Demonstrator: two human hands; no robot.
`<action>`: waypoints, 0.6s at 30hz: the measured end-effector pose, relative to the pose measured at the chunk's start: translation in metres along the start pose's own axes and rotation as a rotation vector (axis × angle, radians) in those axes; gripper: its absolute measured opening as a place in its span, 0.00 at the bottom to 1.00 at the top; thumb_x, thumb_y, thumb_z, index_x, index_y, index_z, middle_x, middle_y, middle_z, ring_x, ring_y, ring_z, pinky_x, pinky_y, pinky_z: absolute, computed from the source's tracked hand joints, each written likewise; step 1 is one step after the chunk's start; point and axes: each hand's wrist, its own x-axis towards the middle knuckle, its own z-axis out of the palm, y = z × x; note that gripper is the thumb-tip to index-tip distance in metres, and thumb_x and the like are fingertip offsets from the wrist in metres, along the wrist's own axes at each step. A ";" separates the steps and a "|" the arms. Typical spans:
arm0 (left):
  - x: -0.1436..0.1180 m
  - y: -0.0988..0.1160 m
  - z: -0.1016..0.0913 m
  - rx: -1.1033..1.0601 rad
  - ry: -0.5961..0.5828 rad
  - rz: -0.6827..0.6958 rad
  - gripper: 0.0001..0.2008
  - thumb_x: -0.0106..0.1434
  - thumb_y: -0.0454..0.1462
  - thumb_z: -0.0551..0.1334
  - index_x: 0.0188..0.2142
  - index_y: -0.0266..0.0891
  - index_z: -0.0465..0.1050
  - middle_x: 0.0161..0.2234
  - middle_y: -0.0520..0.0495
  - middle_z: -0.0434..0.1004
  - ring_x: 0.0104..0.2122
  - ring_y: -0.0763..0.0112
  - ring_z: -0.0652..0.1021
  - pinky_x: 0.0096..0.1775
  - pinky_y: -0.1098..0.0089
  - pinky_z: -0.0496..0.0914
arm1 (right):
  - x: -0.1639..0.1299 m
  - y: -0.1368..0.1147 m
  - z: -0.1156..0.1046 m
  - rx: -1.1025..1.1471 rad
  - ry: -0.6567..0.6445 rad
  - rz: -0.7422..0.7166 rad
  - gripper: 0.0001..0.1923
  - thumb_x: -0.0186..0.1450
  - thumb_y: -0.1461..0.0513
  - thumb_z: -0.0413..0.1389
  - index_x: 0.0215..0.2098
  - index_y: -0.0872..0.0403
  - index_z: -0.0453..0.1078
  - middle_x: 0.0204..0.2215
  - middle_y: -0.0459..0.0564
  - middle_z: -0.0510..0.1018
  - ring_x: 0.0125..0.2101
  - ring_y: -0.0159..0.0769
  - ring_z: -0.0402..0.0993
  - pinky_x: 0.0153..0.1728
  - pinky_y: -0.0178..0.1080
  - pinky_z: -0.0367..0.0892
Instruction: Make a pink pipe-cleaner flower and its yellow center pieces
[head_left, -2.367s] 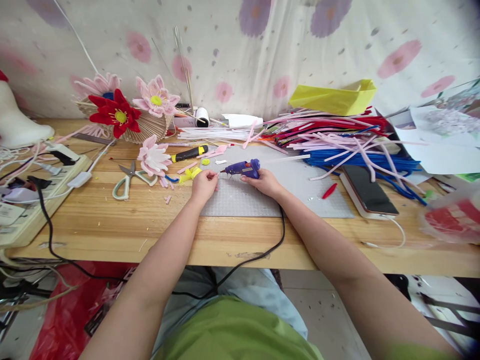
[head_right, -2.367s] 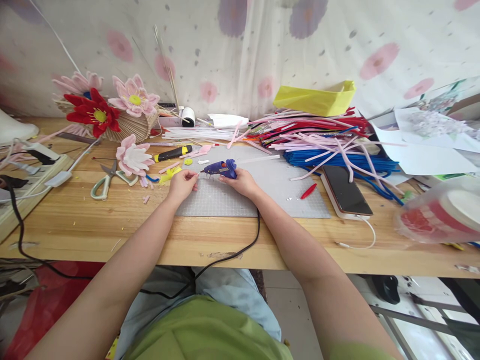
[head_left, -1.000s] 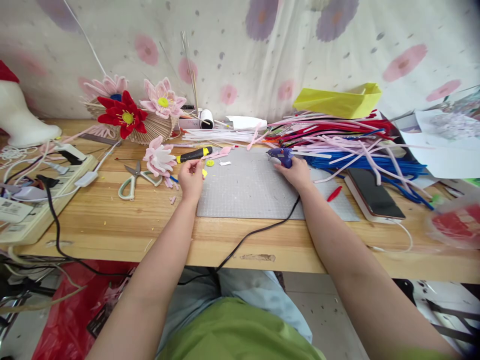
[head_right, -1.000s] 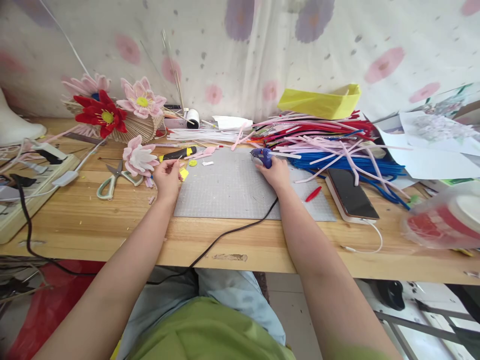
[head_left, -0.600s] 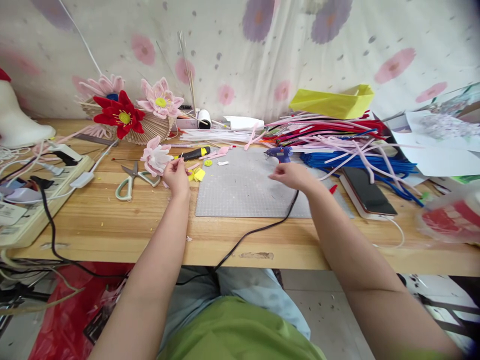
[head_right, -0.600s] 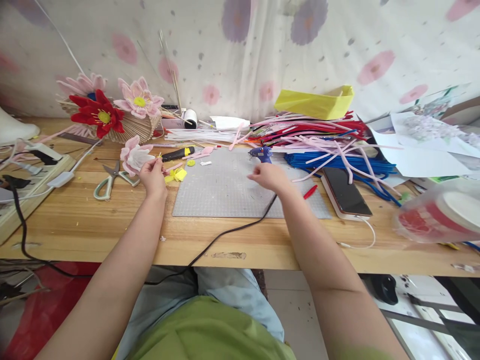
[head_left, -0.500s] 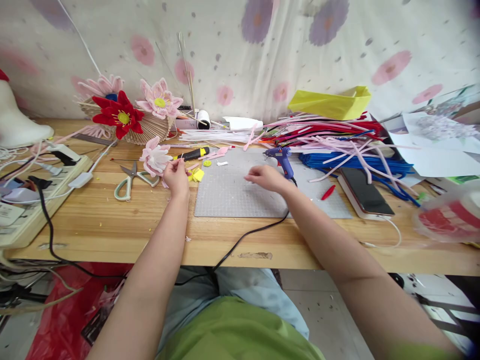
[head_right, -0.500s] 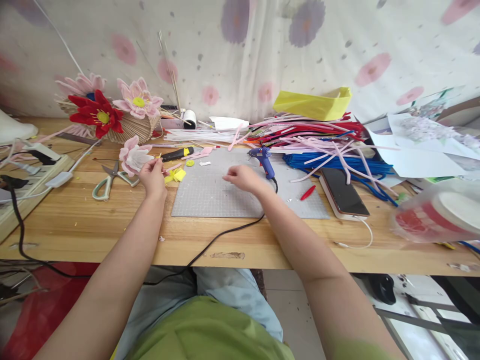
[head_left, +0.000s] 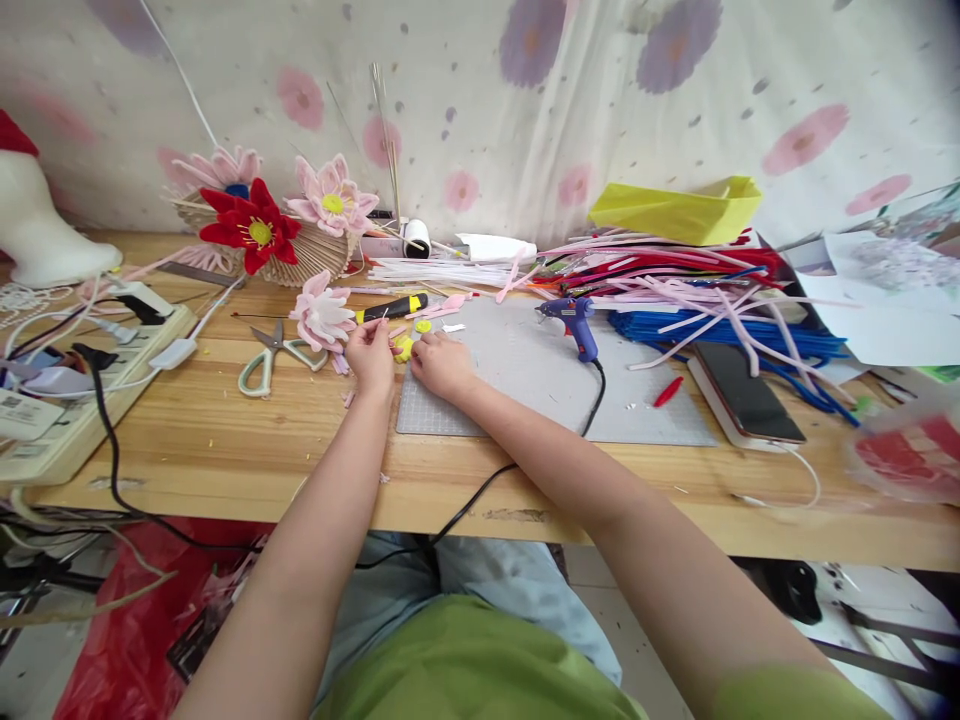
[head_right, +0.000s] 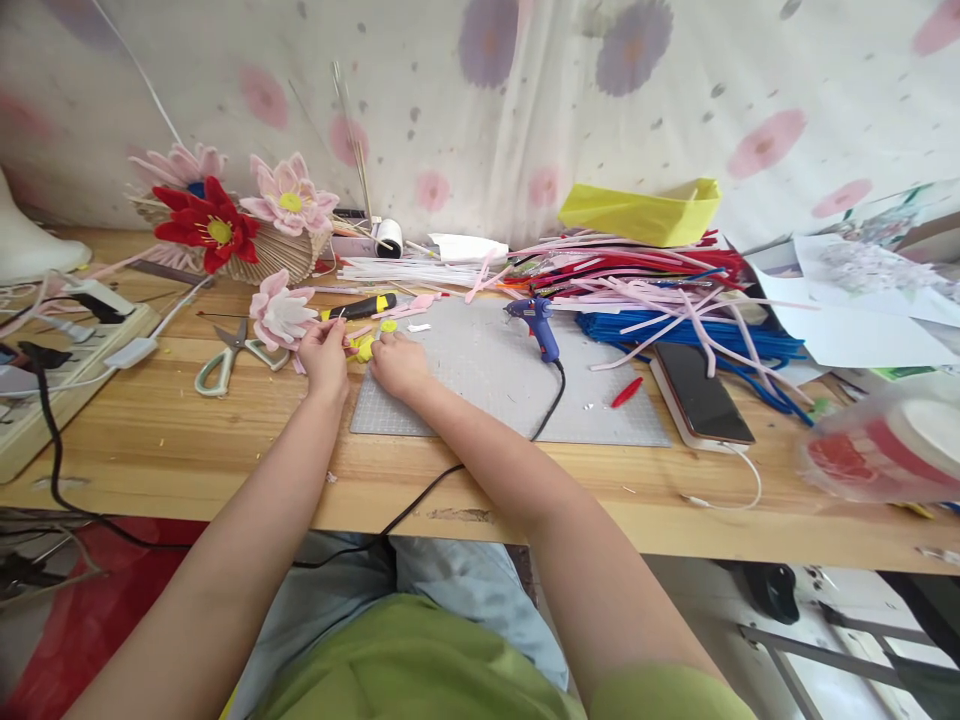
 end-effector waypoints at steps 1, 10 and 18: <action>0.000 0.001 0.000 0.001 -0.002 -0.004 0.03 0.52 0.34 0.60 0.28 0.35 0.68 0.20 0.57 0.63 0.17 0.83 0.64 0.21 0.78 0.65 | 0.000 0.001 0.000 0.002 0.005 -0.004 0.14 0.63 0.61 0.44 0.38 0.55 0.71 0.40 0.56 0.73 0.43 0.43 0.65 0.37 0.40 0.62; -0.006 -0.002 0.002 -0.008 -0.066 -0.011 0.03 0.52 0.34 0.60 0.27 0.35 0.67 0.21 0.56 0.64 0.17 0.82 0.64 0.21 0.77 0.66 | -0.005 0.028 -0.006 0.479 0.024 0.285 0.11 0.56 0.61 0.51 0.32 0.52 0.75 0.32 0.47 0.77 0.33 0.35 0.71 0.34 0.36 0.63; -0.029 0.006 0.011 -0.073 -0.291 -0.229 0.07 0.49 0.35 0.64 0.27 0.35 0.68 0.26 0.53 0.70 0.23 0.80 0.71 0.28 0.74 0.71 | -0.025 0.061 -0.026 1.249 0.034 0.584 0.08 0.46 0.61 0.59 0.25 0.56 0.70 0.21 0.45 0.72 0.19 0.25 0.62 0.18 0.29 0.56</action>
